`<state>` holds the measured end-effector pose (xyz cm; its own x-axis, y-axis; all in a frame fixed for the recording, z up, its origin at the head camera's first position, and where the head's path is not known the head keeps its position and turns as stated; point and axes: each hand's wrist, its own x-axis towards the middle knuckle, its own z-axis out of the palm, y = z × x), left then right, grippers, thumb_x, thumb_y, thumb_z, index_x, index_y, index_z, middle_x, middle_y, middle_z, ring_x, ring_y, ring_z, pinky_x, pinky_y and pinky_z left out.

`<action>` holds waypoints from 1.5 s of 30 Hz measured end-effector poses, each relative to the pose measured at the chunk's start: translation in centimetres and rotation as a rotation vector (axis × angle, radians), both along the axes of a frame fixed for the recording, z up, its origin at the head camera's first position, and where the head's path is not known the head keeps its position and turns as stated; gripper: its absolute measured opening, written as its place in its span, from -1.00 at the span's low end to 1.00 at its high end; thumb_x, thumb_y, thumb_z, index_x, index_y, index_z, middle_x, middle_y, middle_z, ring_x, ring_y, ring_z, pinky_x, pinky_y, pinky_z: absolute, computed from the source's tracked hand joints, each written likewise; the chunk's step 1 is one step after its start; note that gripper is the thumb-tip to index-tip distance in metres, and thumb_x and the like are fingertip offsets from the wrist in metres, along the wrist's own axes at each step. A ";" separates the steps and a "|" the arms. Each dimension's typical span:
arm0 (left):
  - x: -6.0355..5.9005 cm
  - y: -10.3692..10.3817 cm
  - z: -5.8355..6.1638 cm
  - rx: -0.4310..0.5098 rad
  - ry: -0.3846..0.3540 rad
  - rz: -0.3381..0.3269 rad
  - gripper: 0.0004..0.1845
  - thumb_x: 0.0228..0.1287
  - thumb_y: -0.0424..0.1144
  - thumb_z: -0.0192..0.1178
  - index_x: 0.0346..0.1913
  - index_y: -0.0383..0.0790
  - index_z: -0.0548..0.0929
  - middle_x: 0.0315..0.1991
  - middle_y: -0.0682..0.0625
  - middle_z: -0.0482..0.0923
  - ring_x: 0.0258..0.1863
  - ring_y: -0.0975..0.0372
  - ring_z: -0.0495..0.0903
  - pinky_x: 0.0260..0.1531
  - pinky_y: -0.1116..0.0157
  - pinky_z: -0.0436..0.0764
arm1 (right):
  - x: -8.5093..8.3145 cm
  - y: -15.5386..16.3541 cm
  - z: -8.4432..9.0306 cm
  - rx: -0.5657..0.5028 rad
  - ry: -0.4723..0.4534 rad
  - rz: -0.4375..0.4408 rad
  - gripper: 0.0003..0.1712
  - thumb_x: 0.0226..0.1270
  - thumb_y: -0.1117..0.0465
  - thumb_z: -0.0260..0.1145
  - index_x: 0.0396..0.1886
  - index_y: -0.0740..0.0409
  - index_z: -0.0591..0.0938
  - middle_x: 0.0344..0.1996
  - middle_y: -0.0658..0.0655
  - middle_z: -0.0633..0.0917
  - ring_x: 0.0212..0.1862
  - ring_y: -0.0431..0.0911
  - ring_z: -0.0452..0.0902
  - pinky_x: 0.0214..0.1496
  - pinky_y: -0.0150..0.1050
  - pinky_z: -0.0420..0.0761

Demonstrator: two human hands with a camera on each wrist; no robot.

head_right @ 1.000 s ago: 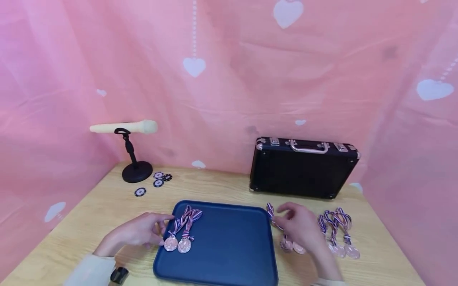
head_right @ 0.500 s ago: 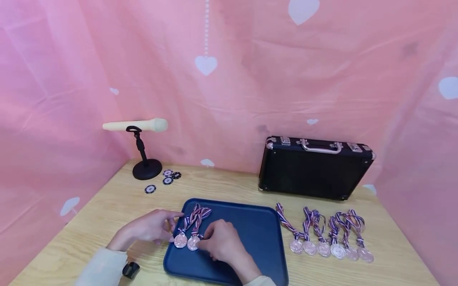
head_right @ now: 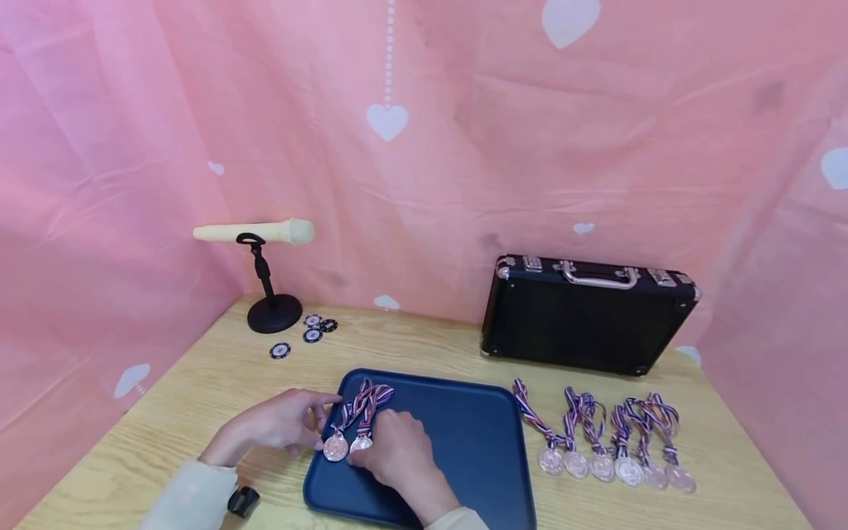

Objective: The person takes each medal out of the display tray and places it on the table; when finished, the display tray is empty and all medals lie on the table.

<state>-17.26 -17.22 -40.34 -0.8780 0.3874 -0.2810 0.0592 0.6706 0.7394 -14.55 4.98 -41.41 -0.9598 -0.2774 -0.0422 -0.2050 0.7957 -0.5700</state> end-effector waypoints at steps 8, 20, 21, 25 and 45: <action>-0.2 0.2 -0.1 -0.003 0.000 -0.004 -0.20 0.15 -0.57 0.47 0.49 -0.30 0.49 -0.24 -0.07 0.57 -0.52 0.17 0.60 -0.54 0.23 0.69 | -0.6 0.3 -0.1 0.019 0.005 -0.008 -0.52 -0.06 0.00 0.72 -0.57 0.02 0.52 -0.60 -0.01 0.52 -0.49 -0.07 0.43 -0.51 -0.20 0.36; 0.0 0.3 -0.4 -0.012 0.018 0.010 -0.20 0.14 -0.57 0.47 0.49 -0.31 0.48 -0.25 -0.07 0.56 -0.48 0.14 0.60 -0.51 0.20 0.69 | -1.0 3.6 -0.4 -0.202 -0.119 0.027 -0.74 0.21 0.43 0.49 -0.35 0.15 0.54 -0.64 0.06 0.60 -0.79 -0.20 0.50 -0.74 -0.23 0.60; 0.0 0.3 -0.3 -0.012 0.021 0.011 -0.20 0.14 -0.57 0.47 0.49 -0.31 0.49 -0.25 -0.07 0.56 -0.48 0.14 0.60 -0.51 0.20 0.69 | -1.1 3.8 -0.5 -0.215 -0.116 0.041 -0.76 0.23 0.43 0.48 -0.33 0.17 0.55 -0.65 0.05 0.60 -0.79 -0.22 0.50 -0.74 -0.23 0.60; 0.0 0.2 -0.4 -0.019 0.026 0.010 -0.20 0.12 -0.55 0.48 0.48 -0.31 0.50 -0.27 -0.07 0.55 -0.49 0.14 0.58 -0.53 0.21 0.65 | -1.2 4.7 -0.6 -0.295 -0.142 0.082 -0.81 0.25 0.45 0.46 -0.24 0.24 0.61 -0.65 0.05 0.58 -0.78 -0.23 0.52 -0.73 -0.20 0.62; 0.2 0.1 -0.4 0.010 0.018 0.012 -0.18 0.11 -0.55 0.50 0.49 -0.32 0.49 -0.27 -0.07 0.54 -0.52 0.12 0.57 -0.55 0.21 0.63 | -1.8 9.1 0.2 -0.556 -0.226 -0.022 -0.62 0.37 0.35 0.44 0.15 0.30 0.64 -0.54 0.10 0.61 -0.62 -0.16 0.57 -0.57 -0.15 0.73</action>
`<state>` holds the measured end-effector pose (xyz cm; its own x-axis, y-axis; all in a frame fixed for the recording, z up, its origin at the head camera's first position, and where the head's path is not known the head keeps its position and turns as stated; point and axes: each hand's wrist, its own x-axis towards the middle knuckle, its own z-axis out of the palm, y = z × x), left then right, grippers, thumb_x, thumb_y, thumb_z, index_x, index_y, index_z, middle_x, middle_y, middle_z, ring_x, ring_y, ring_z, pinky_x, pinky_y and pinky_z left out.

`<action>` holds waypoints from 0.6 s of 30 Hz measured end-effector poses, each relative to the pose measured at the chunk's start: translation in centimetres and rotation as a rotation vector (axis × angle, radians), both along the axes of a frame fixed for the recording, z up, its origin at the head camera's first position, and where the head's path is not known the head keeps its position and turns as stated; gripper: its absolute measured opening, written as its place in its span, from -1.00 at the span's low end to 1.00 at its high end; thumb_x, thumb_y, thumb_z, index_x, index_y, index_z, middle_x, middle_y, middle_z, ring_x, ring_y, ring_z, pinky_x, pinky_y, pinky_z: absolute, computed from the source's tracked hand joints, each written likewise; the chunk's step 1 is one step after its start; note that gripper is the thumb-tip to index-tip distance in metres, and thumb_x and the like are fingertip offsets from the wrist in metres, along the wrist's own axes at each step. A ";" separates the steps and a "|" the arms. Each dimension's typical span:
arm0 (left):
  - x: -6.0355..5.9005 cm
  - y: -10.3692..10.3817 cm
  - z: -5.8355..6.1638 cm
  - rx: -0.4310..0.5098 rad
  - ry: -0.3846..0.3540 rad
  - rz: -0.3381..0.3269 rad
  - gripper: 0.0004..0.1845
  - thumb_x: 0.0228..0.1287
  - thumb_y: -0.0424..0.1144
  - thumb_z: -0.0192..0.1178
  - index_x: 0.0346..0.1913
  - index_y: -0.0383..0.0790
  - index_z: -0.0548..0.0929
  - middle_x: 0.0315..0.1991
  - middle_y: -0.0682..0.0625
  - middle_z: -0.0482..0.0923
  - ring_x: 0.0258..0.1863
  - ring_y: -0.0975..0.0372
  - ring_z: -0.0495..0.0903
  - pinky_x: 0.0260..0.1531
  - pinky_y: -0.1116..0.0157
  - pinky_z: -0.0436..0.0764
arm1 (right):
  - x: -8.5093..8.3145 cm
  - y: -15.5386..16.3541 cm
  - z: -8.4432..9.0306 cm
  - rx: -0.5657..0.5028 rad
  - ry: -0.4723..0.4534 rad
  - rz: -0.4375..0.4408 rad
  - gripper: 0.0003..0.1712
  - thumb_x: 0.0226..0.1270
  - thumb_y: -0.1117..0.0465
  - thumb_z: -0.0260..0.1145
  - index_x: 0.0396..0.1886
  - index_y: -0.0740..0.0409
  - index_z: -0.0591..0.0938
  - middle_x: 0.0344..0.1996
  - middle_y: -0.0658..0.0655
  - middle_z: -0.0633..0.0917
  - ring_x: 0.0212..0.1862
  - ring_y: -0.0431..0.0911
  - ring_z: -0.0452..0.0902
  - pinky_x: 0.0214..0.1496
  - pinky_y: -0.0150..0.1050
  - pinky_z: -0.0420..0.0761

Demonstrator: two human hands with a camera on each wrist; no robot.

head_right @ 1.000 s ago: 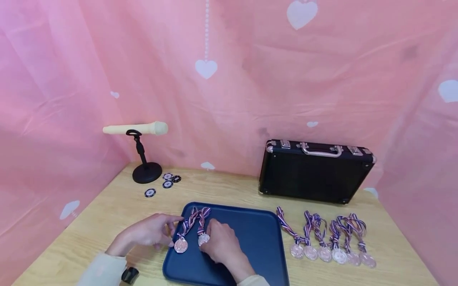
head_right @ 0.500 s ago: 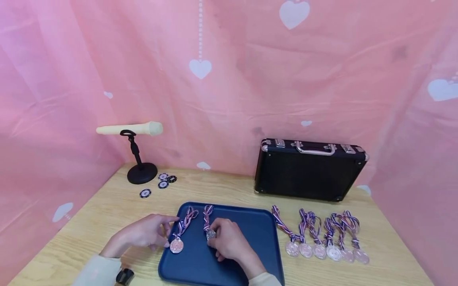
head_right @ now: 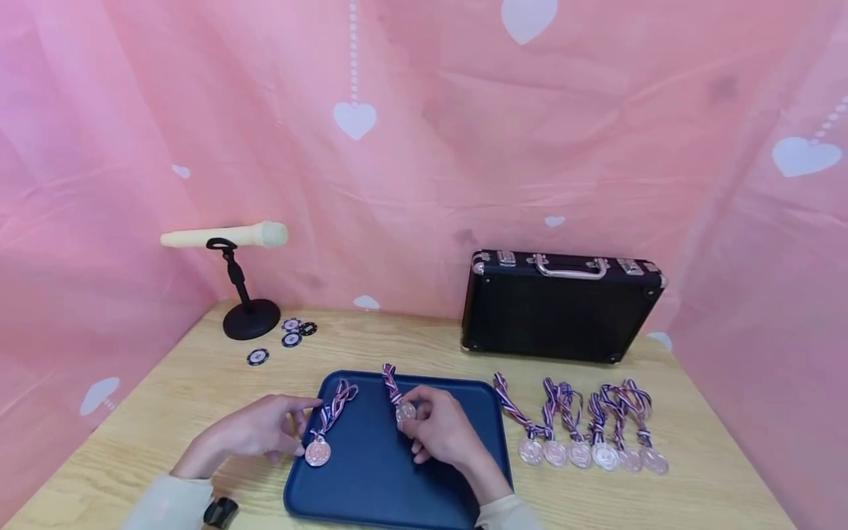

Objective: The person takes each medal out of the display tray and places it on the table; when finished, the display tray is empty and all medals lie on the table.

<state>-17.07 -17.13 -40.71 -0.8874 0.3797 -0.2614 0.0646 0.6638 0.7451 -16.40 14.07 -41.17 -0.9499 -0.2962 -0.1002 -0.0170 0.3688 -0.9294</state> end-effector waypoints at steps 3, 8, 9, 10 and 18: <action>-0.1 0.0 -0.2 0.002 0.001 -0.006 -0.18 0.11 -0.54 0.50 0.49 -0.32 0.48 -0.27 -0.06 0.54 -0.52 0.12 0.57 -0.55 0.21 0.63 | -0.1 0.8 0.2 -0.007 0.000 -0.020 -0.61 0.38 0.34 0.43 0.17 0.29 0.63 -0.54 0.10 0.61 -0.60 -0.15 0.57 -0.56 -0.14 0.74; 0.0 0.0 -0.1 0.011 -0.002 -0.008 -0.17 0.11 -0.56 0.49 0.50 -0.34 0.47 -0.27 -0.07 0.54 -0.56 0.13 0.55 -0.57 0.21 0.62 | -0.2 2.6 0.6 -0.047 0.010 -0.049 -0.55 0.38 0.35 0.43 0.22 0.32 0.59 -0.51 0.11 0.64 -0.58 -0.13 0.57 -0.56 -0.15 0.74; 0.0 0.0 0.0 0.006 -0.004 -0.004 -0.17 0.11 -0.56 0.49 0.50 -0.33 0.47 -0.27 -0.07 0.53 -0.57 0.13 0.54 -0.57 0.21 0.62 | -0.2 3.0 0.7 -0.057 0.010 -0.052 -0.54 0.38 0.35 0.42 0.23 0.33 0.58 -0.50 0.12 0.64 -0.57 -0.13 0.57 -0.56 -0.16 0.74; 0.0 0.0 0.0 0.002 -0.007 0.001 -0.17 0.11 -0.56 0.49 0.50 -0.33 0.47 -0.27 -0.07 0.53 -0.58 0.13 0.54 -0.57 0.21 0.63 | -0.2 3.4 0.8 -0.064 0.011 -0.055 -0.54 0.38 0.36 0.41 0.24 0.35 0.57 -0.50 0.12 0.64 -0.56 -0.13 0.57 -0.56 -0.17 0.73; 0.0 0.1 -0.1 0.003 -0.023 0.008 -0.16 0.10 -0.55 0.50 0.51 -0.32 0.47 -0.27 -0.08 0.53 -0.59 0.13 0.53 -0.56 0.22 0.63 | 0.1 6.8 1.4 -0.050 -0.005 -0.116 -0.47 0.42 0.35 0.38 0.32 0.39 0.49 -0.47 0.08 0.59 -0.52 -0.11 0.57 -0.53 -0.19 0.74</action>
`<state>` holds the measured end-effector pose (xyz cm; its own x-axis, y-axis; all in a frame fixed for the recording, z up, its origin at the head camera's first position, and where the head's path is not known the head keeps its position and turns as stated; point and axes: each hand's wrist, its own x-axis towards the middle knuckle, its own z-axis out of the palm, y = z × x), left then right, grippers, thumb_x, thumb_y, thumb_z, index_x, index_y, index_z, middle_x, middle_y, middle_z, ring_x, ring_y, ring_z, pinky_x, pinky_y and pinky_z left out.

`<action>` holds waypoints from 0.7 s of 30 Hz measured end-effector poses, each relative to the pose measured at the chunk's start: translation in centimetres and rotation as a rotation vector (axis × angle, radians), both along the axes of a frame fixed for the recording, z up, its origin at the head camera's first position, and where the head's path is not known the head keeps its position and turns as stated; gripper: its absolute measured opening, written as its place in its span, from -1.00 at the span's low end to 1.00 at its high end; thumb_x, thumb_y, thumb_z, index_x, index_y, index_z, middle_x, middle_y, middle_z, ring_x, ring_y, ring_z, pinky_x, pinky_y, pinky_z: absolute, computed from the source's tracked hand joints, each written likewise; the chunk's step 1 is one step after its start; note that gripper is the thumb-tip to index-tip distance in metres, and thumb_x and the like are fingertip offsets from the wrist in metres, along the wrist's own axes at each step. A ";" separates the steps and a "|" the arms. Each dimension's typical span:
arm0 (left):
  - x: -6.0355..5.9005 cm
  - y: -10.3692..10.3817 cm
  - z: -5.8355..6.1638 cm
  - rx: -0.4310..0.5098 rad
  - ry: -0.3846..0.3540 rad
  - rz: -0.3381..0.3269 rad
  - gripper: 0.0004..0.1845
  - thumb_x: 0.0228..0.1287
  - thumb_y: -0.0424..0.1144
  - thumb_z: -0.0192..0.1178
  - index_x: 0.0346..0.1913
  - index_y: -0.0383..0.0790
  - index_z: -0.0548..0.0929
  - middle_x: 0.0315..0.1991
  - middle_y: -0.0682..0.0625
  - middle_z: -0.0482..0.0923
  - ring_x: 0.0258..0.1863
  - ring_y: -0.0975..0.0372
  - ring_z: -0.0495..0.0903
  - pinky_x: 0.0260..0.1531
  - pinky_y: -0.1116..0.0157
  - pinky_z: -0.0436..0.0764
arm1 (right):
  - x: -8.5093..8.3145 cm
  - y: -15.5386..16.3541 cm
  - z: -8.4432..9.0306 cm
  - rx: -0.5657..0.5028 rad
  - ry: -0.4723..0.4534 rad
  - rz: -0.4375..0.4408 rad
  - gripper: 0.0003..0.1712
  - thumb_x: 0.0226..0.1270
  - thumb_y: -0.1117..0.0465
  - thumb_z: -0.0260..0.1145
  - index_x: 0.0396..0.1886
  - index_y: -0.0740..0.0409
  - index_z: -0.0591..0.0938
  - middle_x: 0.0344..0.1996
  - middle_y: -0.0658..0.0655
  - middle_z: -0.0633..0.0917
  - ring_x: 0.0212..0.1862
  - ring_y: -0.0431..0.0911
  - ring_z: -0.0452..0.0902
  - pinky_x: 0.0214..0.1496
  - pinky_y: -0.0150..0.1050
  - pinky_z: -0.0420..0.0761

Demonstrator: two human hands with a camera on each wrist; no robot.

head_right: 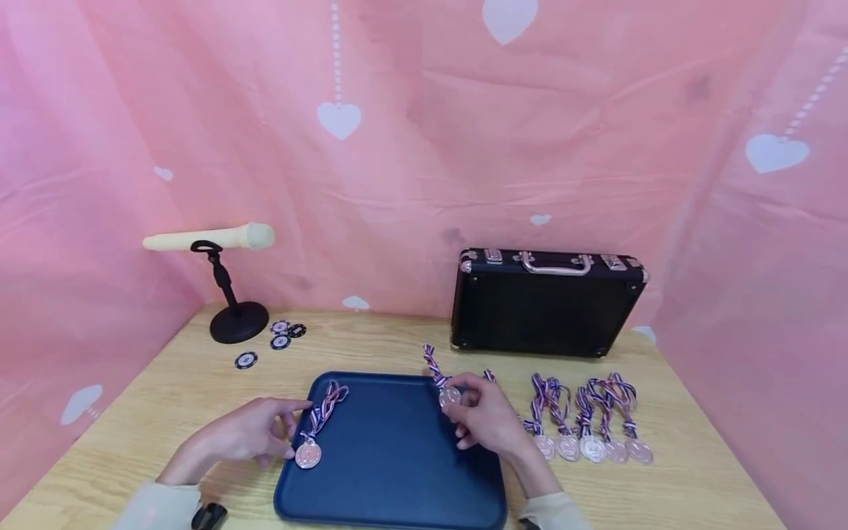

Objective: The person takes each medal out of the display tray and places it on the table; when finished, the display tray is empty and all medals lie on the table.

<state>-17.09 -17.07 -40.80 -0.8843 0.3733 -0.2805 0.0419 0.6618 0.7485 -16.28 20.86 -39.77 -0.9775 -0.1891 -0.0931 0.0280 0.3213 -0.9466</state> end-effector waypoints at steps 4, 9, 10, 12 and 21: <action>0.0 -0.2 -0.2 0.020 0.003 -0.017 -0.15 0.10 -0.57 0.48 0.51 -0.35 0.44 -0.26 -0.08 0.53 -0.57 0.14 0.54 -0.58 0.24 0.62 | 0.2 1.5 0.1 -0.002 0.002 -0.030 -0.45 0.43 0.34 0.38 0.35 0.38 0.48 -0.45 0.09 0.60 -0.51 -0.11 0.57 -0.51 -0.17 0.75; 0.0 -0.2 -0.2 0.022 0.003 -0.016 -0.15 0.11 -0.56 0.49 0.51 -0.35 0.44 -0.26 -0.08 0.53 -0.53 0.13 0.55 -0.57 0.22 0.64 | 0.4 3.7 0.3 -0.011 -0.005 -0.062 -0.46 0.44 0.33 0.37 0.35 0.36 0.48 -0.46 0.11 0.60 -0.54 -0.15 0.54 -0.51 -0.20 0.73; 0.0 -0.2 -0.2 0.019 0.003 -0.014 -0.15 0.11 -0.55 0.50 0.51 -0.34 0.45 -0.26 -0.08 0.53 -0.54 0.13 0.55 -0.57 0.22 0.64 | 0.4 4.1 0.4 -0.019 -0.011 -0.065 -0.45 0.44 0.33 0.36 0.36 0.36 0.47 -0.47 0.11 0.59 -0.56 -0.15 0.53 -0.52 -0.21 0.71; 0.0 -0.2 -0.1 0.012 0.002 -0.006 -0.15 0.10 -0.55 0.50 0.51 -0.33 0.45 -0.26 -0.08 0.52 -0.54 0.13 0.55 -0.57 0.22 0.64 | 0.6 5.1 0.5 -0.033 -0.014 -0.068 -0.43 0.45 0.34 0.35 0.38 0.37 0.45 -0.49 0.10 0.57 -0.58 -0.15 0.52 -0.53 -0.23 0.69; 0.1 0.0 0.0 0.007 -0.005 0.009 -0.15 0.09 -0.56 0.51 0.50 -0.32 0.47 -0.26 -0.07 0.52 -0.47 0.13 0.57 -0.55 0.20 0.67 | 1.2 9.5 0.3 -0.026 -0.023 -0.109 -0.38 0.49 0.32 0.34 0.45 0.34 0.38 -0.46 0.00 0.62 -0.48 -0.18 0.54 -0.49 -0.27 0.68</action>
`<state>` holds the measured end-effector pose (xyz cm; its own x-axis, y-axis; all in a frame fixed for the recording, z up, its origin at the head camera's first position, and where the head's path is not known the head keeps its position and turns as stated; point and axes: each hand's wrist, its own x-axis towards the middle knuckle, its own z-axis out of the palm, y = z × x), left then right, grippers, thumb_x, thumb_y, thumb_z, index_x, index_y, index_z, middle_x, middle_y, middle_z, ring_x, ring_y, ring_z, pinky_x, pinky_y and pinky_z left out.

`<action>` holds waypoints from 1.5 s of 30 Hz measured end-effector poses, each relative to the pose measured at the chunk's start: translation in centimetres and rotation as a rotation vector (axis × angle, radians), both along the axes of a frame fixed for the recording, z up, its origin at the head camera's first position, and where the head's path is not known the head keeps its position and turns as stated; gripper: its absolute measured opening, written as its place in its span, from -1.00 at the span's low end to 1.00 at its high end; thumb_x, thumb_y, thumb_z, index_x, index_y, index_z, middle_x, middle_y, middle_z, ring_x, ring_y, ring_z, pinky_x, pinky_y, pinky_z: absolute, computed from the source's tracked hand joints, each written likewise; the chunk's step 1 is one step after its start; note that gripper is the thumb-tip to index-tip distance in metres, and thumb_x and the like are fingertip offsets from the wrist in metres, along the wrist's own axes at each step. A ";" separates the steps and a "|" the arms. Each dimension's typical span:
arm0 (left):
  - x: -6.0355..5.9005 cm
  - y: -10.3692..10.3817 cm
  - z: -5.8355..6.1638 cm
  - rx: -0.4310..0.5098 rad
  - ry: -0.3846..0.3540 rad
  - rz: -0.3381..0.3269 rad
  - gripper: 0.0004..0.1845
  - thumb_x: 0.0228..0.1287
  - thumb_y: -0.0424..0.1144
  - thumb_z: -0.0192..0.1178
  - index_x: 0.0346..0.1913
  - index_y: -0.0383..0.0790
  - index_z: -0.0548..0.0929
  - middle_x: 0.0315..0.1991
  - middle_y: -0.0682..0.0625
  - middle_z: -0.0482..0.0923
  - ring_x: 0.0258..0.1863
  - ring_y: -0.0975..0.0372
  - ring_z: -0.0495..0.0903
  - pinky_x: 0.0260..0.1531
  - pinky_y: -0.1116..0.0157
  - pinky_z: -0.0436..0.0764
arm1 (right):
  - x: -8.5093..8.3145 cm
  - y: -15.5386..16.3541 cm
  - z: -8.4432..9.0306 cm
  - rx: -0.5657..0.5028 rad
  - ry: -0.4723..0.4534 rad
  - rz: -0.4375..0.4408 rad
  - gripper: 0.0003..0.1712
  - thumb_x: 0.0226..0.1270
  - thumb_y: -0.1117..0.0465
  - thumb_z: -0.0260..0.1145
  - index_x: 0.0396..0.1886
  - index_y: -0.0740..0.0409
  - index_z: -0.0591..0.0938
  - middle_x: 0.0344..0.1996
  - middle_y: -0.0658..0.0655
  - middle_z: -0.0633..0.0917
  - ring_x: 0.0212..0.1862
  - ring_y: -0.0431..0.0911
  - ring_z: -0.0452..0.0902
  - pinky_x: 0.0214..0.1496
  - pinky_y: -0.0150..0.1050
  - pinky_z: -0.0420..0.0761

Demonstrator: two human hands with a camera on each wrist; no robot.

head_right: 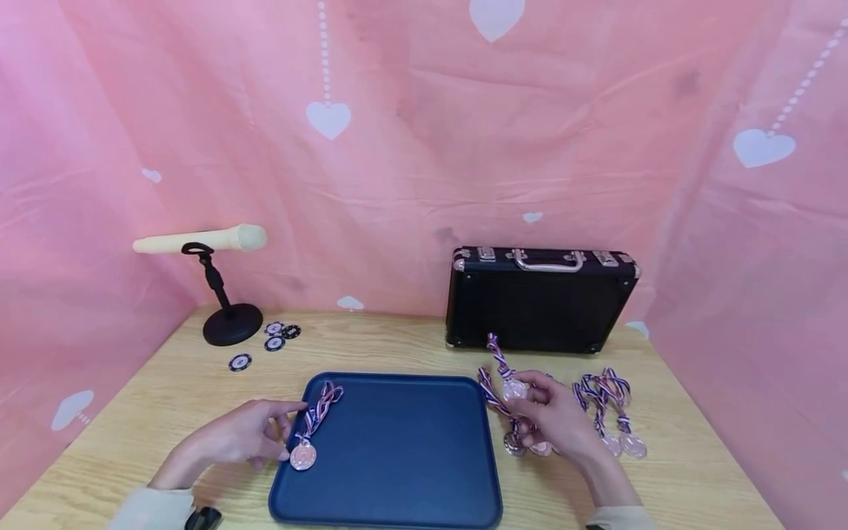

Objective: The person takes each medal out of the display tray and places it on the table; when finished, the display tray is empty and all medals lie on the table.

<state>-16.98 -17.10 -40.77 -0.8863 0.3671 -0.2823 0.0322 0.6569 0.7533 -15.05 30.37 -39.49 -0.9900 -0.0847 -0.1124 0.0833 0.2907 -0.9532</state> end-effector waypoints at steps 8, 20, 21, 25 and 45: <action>0.0 0.0 -0.2 -0.019 -0.011 0.010 -0.15 0.09 -0.54 0.51 0.50 -0.31 0.47 -0.25 -0.07 0.53 -0.52 0.13 0.57 -0.54 0.21 0.67 | 1.2 5.1 -0.4 -0.020 0.058 -0.031 -0.51 0.51 0.39 0.29 0.10 -0.38 0.63 -0.36 -0.01 0.74 -0.42 -0.18 0.61 -0.50 -0.26 0.70; 0.3 0.0 -0.2 -0.048 -0.021 0.042 -0.16 0.10 -0.51 0.52 0.50 -0.26 0.49 -0.24 -0.06 0.53 -0.57 0.13 0.54 -0.52 0.23 0.65 | 3.2 13.2 -0.9 -0.030 0.082 -0.132 -0.39 0.57 0.45 0.16 -0.03 -0.54 0.67 -0.46 -0.10 0.70 -0.47 -0.28 0.53 -0.51 -0.35 0.63; 0.3 0.0 -0.2 -0.049 -0.023 0.045 -0.16 0.10 -0.52 0.52 0.50 -0.25 0.49 -0.24 -0.06 0.53 -0.56 0.13 0.54 -0.52 0.23 0.65 | 3.3 13.8 -0.9 -0.030 0.079 -0.139 -0.39 0.57 0.45 0.16 -0.03 -0.54 0.66 -0.46 -0.11 0.70 -0.49 -0.28 0.51 -0.52 -0.36 0.61; 0.3 0.1 -0.2 -0.047 -0.036 0.053 -0.16 0.10 -0.52 0.53 0.50 -0.24 0.49 -0.24 -0.06 0.53 -0.55 0.12 0.54 -0.51 0.23 0.65 | 3.8 15.6 -1.4 -0.012 0.054 -0.176 -0.38 0.60 0.42 0.14 -0.05 -0.61 0.62 -0.45 -0.14 0.68 -0.51 -0.30 0.46 -0.55 -0.40 0.54; 0.3 0.0 -0.2 -0.021 -0.038 0.039 -0.14 0.10 -0.56 0.51 0.51 -0.27 0.46 -0.24 -0.07 0.53 -0.48 0.11 0.56 -0.52 0.22 0.66 | 4.6 18.7 -2.3 0.305 -0.160 -0.164 -0.39 0.59 0.23 0.19 -0.39 -0.80 0.52 -0.56 -0.19 0.58 -0.60 -0.31 0.40 -0.59 -0.40 0.48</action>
<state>-16.70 -17.07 -40.96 -0.8883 0.3260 -0.3236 -0.0225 0.6728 0.7395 -10.49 49.06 -41.75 -0.9555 0.1343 -0.2628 0.2933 0.5298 -0.7958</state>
